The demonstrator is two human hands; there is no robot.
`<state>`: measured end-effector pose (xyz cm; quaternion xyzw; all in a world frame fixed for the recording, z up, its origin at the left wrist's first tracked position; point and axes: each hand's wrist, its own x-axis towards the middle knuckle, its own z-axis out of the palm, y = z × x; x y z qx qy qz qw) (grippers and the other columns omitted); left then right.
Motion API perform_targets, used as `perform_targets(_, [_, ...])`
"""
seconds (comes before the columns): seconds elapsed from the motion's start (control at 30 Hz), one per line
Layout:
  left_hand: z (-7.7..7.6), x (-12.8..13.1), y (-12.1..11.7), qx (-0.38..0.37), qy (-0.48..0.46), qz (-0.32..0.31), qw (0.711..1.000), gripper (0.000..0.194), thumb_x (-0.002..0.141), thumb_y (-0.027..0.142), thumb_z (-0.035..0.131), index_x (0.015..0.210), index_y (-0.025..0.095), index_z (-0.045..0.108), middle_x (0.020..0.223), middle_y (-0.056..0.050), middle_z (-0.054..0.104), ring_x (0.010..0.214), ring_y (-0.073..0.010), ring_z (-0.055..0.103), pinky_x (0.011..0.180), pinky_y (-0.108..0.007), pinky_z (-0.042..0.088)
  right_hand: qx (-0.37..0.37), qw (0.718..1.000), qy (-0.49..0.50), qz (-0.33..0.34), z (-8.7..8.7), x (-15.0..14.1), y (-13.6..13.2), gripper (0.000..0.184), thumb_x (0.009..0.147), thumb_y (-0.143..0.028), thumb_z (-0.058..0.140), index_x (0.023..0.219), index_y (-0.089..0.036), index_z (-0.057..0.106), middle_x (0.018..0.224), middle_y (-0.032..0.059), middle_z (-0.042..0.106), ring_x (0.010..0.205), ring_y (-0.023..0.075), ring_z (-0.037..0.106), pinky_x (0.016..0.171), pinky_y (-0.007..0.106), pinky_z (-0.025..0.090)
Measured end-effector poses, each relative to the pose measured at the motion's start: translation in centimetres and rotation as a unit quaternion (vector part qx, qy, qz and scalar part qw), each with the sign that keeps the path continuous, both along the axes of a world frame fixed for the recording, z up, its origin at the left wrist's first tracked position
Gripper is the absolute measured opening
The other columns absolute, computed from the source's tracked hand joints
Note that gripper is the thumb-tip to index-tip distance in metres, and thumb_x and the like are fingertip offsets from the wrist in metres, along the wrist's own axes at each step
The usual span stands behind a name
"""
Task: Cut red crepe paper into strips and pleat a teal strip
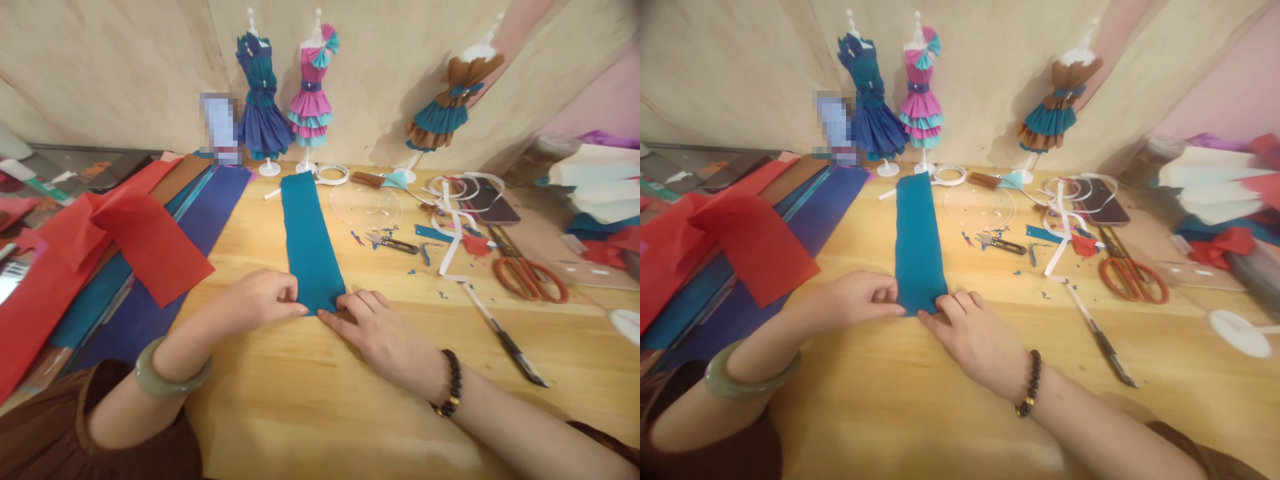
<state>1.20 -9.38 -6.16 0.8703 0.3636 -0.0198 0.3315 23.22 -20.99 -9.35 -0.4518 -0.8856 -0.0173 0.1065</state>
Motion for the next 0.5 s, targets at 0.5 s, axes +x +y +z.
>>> perform_targets(0.5, [0.22,0.29,-0.26,-0.008,0.036,-0.023,0.999,0.022,0.078,0.036,0.061,0.065,0.019,0.057,0.059,0.005,0.057,0.055,-0.0102,0.047,0.052,-0.024,0.026,0.015,0.999,0.037,0.008,-0.75,0.78,0.07,0.033,0.097,-0.017,0.041,0.127,-0.015,0.056,0.105,0.0121,0.060,0.095,0.0226,0.051,0.083,0.040,0.047])
